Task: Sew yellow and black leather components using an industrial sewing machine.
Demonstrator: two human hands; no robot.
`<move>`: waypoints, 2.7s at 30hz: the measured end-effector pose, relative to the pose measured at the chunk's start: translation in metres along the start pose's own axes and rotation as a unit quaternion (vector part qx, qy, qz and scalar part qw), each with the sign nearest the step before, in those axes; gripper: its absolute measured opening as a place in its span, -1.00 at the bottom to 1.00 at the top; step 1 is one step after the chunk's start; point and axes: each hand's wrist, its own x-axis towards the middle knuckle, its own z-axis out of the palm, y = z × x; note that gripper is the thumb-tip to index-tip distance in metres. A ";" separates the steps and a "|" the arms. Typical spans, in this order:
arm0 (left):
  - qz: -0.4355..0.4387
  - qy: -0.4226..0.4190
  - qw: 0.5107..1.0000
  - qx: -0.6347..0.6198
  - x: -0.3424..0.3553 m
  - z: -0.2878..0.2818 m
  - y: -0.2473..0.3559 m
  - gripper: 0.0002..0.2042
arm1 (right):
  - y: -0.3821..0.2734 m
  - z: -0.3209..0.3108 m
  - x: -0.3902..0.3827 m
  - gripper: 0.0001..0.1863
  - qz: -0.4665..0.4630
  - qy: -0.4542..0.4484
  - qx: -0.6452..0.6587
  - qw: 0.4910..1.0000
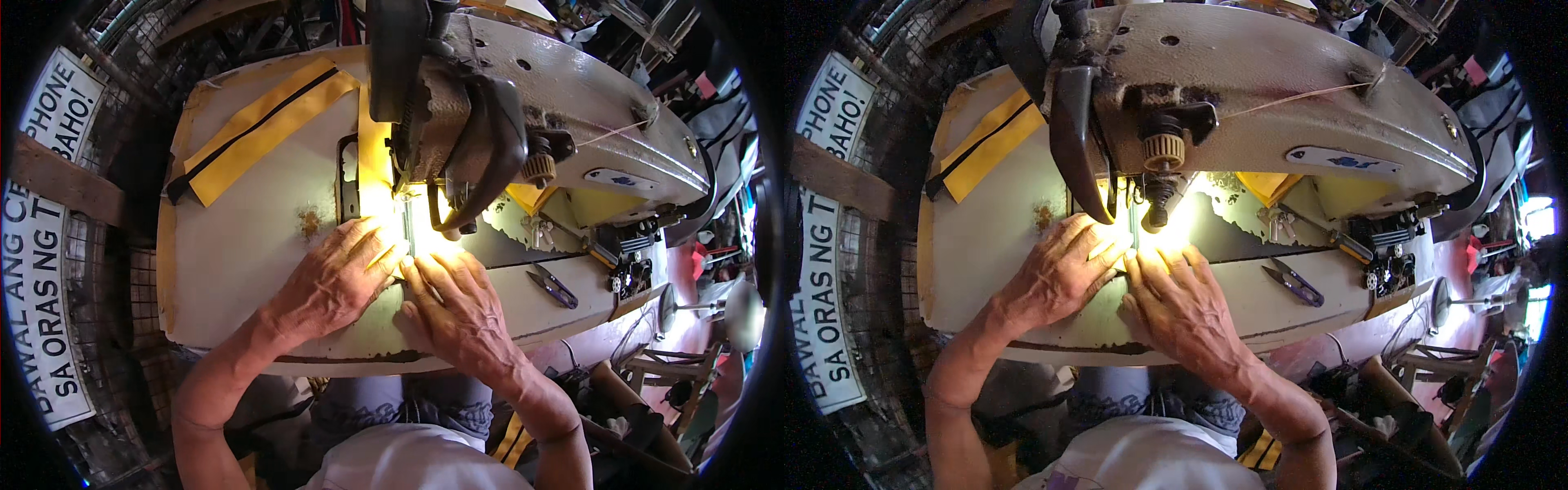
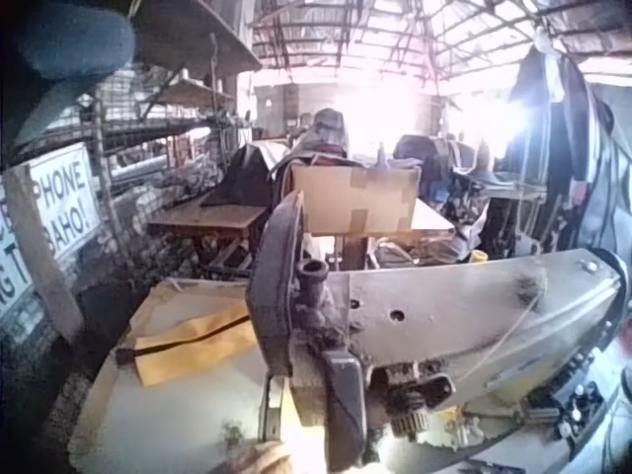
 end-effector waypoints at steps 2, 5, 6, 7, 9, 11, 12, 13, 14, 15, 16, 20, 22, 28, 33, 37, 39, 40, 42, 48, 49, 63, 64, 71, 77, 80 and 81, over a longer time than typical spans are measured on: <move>-0.008 -0.004 1.000 -0.008 0.003 0.001 -0.005 -0.67 | 0.002 0.004 0.004 -0.51 0.009 0.009 0.000 1.000; 0.003 0.014 1.000 0.009 0.006 0.003 -0.013 -0.65 | 0.005 0.007 0.009 -0.51 0.025 0.009 0.000 1.000; 0.001 0.022 1.000 0.010 0.006 0.003 -0.015 -0.65 | 0.005 0.006 0.011 -0.52 0.031 0.010 0.009 0.999; 0.001 0.028 1.000 0.009 0.006 0.003 -0.014 -0.64 | 0.004 0.005 0.011 -0.53 0.038 0.009 0.017 0.999; -0.007 0.021 1.000 0.004 0.007 0.002 -0.012 -0.63 | 0.006 0.007 0.006 -0.56 0.045 0.040 0.017 0.998; -0.009 0.000 1.000 0.021 0.007 -0.001 -0.012 -0.63 | 0.009 0.009 0.001 -0.59 0.049 0.074 0.018 0.996; -0.013 -0.006 1.000 0.018 0.004 0.001 -0.012 -0.64 | 0.011 0.009 -0.003 -0.59 0.033 0.087 0.013 0.996; -0.012 -0.006 1.000 0.016 0.003 0.003 -0.013 -0.64 | 0.012 0.009 -0.005 -0.58 0.017 0.101 0.006 0.995; -0.013 -0.004 1.000 0.005 0.001 0.004 -0.013 -0.65 | 0.012 0.009 -0.005 -0.61 0.020 0.089 0.003 0.996; -0.014 -0.002 1.000 -0.005 0.001 0.005 -0.013 -0.67 | 0.011 0.009 -0.005 -0.61 0.022 0.089 0.002 0.996; -0.013 -0.003 1.000 -0.007 0.002 0.005 -0.013 -0.67 | 0.011 0.010 -0.004 -0.63 0.022 0.088 0.007 0.996; 0.017 0.027 0.999 0.003 0.001 0.005 -0.015 -0.72 | 0.010 0.010 -0.003 -0.65 0.019 0.090 0.015 0.996; 0.036 0.029 0.999 0.009 0.000 0.005 -0.015 -0.74 | 0.010 0.010 -0.004 -0.66 0.020 0.091 0.020 0.995; -0.006 0.052 0.997 -0.056 0.000 0.009 -0.016 -0.77 | 0.013 0.011 -0.001 -0.67 0.021 0.091 0.043 0.995; 0.001 0.061 0.997 -0.045 0.003 0.009 -0.013 -0.79 | 0.020 0.019 0.001 -0.65 0.008 0.097 0.056 0.994; 0.036 0.052 0.998 0.002 0.003 0.009 -0.014 -0.78 | 0.020 0.018 0.001 -0.66 0.008 0.104 0.049 0.993; 0.056 0.050 0.997 0.018 0.005 0.009 -0.017 -0.78 | 0.020 0.019 0.002 -0.67 0.015 0.104 0.057 0.993; 0.090 0.057 0.993 0.044 0.006 0.008 -0.018 -0.79 | 0.020 0.019 0.002 -0.68 0.020 0.108 0.060 0.992; 0.127 0.062 0.988 0.070 0.006 0.008 -0.018 -0.80 | 0.019 0.020 0.002 -0.69 0.027 0.114 0.063 0.991; 0.170 0.070 0.976 0.120 0.005 0.011 -0.019 -0.89 | 0.020 0.023 0.005 -0.71 0.030 0.139 0.052 0.988; 0.172 0.074 0.975 0.120 0.006 0.011 -0.020 -0.90 | 0.020 0.023 0.005 -0.71 0.024 0.139 0.050 0.989; 0.227 -0.034 0.967 0.106 0.020 -0.007 -0.014 -0.90 | 0.022 0.022 0.000 -0.60 -0.001 0.137 0.037 0.990; 0.211 -0.032 0.971 0.111 0.017 -0.007 -0.012 -0.86 | 0.022 0.023 0.000 -0.62 -0.001 0.144 0.037 0.989; 0.071 -0.008 0.995 0.072 -0.011 0.002 0.005 -0.71 | 0.015 0.019 0.004 -0.77 0.026 0.152 0.048 0.987; 0.056 -0.016 0.996 0.071 -0.019 0.003 0.004 -0.69 | 0.013 0.015 -0.002 -0.74 0.029 0.127 0.070 0.989; 0.049 -0.008 0.998 0.050 -0.019 0.003 0.005 -0.65 | 0.014 0.014 0.000 -0.68 0.003 0.120 0.044 0.992; 0.044 -0.002 0.998 0.049 -0.020 0.004 0.005 -0.65 | 0.014 0.016 -0.001 -0.68 -0.002 0.115 0.042 0.992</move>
